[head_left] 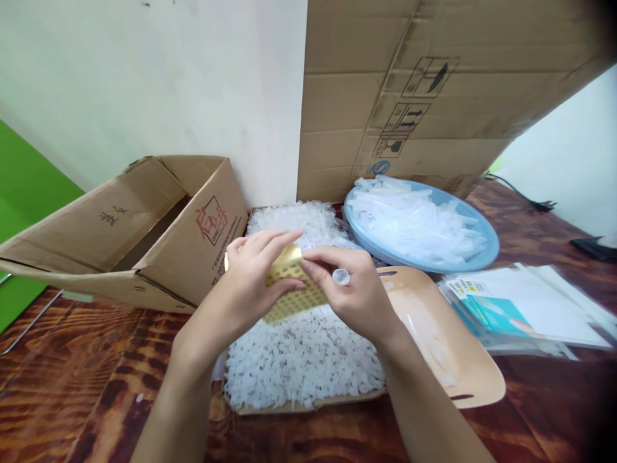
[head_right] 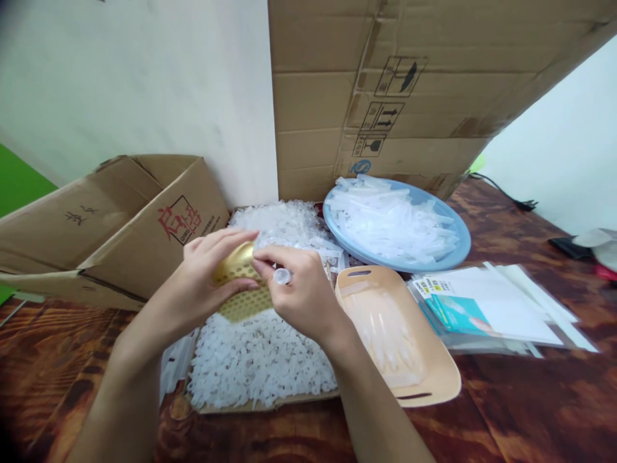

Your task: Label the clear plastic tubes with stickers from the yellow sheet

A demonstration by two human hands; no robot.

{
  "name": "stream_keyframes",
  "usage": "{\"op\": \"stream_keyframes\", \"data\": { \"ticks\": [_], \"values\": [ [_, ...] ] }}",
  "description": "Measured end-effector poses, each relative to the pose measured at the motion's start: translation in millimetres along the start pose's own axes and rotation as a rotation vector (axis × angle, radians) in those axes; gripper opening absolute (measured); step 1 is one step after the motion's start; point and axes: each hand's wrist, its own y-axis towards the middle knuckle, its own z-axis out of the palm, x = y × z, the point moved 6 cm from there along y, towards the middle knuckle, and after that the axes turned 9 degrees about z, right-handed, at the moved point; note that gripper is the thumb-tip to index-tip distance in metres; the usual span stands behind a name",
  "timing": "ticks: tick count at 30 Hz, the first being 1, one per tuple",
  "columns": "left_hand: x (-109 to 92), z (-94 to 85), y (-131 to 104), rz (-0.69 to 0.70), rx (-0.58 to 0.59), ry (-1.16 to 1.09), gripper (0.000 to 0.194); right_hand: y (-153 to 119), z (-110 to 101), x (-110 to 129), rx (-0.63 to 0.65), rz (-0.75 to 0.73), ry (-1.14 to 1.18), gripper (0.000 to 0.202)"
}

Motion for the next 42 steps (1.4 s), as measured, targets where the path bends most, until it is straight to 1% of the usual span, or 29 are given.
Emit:
{"op": "stream_keyframes", "data": {
  "ticks": [2,3,6,8,11,16,19,23,26,28,30,32,33,34,35,36,37,38,39,40,42],
  "values": [
    [11.0,4.2,-3.1,-0.037,0.083,-0.068,0.027,-1.0,0.1,0.8,0.037,0.035,0.026,0.012],
    [14.7,5.6,-4.3,-0.054,0.109,-0.104,0.022,-1.6,0.1,-0.2,0.056,0.058,0.046,0.016],
    [21.0,5.0,-6.1,-0.101,0.108,-0.107,0.023,-3.0,-1.0,-8.8,0.087,0.135,0.135,0.028],
    [22.6,4.3,-6.5,-0.120,0.106,-0.064,0.023,-2.9,-4.2,-16.7,0.044,0.175,0.199,0.029],
    [23.6,4.4,-6.5,-0.134,0.113,-0.039,0.024,-1.9,-9.2,-23.8,-0.042,0.193,0.315,0.022],
    [22.8,2.0,-6.0,-0.145,0.093,-0.064,0.029,-1.5,-24.1,-17.8,-0.199,0.152,0.520,0.016],
    [21.9,0.9,-6.4,-0.156,0.082,-0.085,0.032,-2.9,-38.4,-12.8,-0.320,0.150,0.488,0.014],
    [20.5,1.9,-6.8,-0.160,0.091,-0.093,0.034,-4.5,-57.1,-7.8,-0.440,0.117,0.350,0.008],
    [20.1,3.5,-6.8,-0.171,0.112,-0.089,0.034,-3.2,-67.0,-10.2,-0.451,0.124,0.280,0.006],
    [19.9,4.8,-6.5,-0.176,0.130,-0.088,0.034,-2.3,-75.3,-12.6,-0.462,0.109,0.291,0.007],
    [20.1,6.0,-6.3,-0.180,0.143,-0.085,0.035,-3.1,-87.4,-14.7,-0.506,0.090,0.306,0.007],
    [20.4,6.9,-6.4,-0.181,0.148,-0.080,0.036,-6.0,-101.3,-17.4,-0.535,0.112,0.276,0.005],
    [20.5,7.5,-6.6,-0.180,0.151,-0.077,0.036,-7.4,-106.4,-19.0,-0.498,0.153,0.214,0.005],
    [20.5,8.1,-7.0,-0.176,0.154,-0.074,0.037,-9.1,-109.5,-21.2,-0.417,0.208,0.116,0.008],
    [20.2,9.0,-7.4,-0.171,0.159,-0.072,0.037,-11.6,-110.6,-24.0,-0.294,0.265,-0.016,0.013],
    [19.9,10.0,-7.8,-0.165,0.166,-0.072,0.038,-15.8,-109.5,-27.7,-0.136,0.315,-0.171,0.019],
    [19.5,11.4,-8.3,-0.159,0.175,-0.075,0.038,-21.7,-109.1,-31.7,0.004,0.338,-0.313,0.024],
    [19.1,12.9,-8.7,-0.152,0.182,-0.078,0.039,-27.8,-110.3,-35.4,0.104,0.340,-0.418,0.028],
    [18.9,14.5,-9.2,-0.147,0.188,-0.082,0.039,-32.5,-113.8,-39.6,0.144,0.343,-0.495,0.030],
    [19.1,16.3,-9.7,-0.143,0.193,-0.085,0.039,-34.8,-119.3,-43.8,0.122,0.344,-0.556,0.032],
    [20.6,20.7,-11.3,-0.136,0.207,-0.091,0.038,-32.8,-131.0,-53.6,-0.029,0.357,-0.664,0.030]
  ]
}}
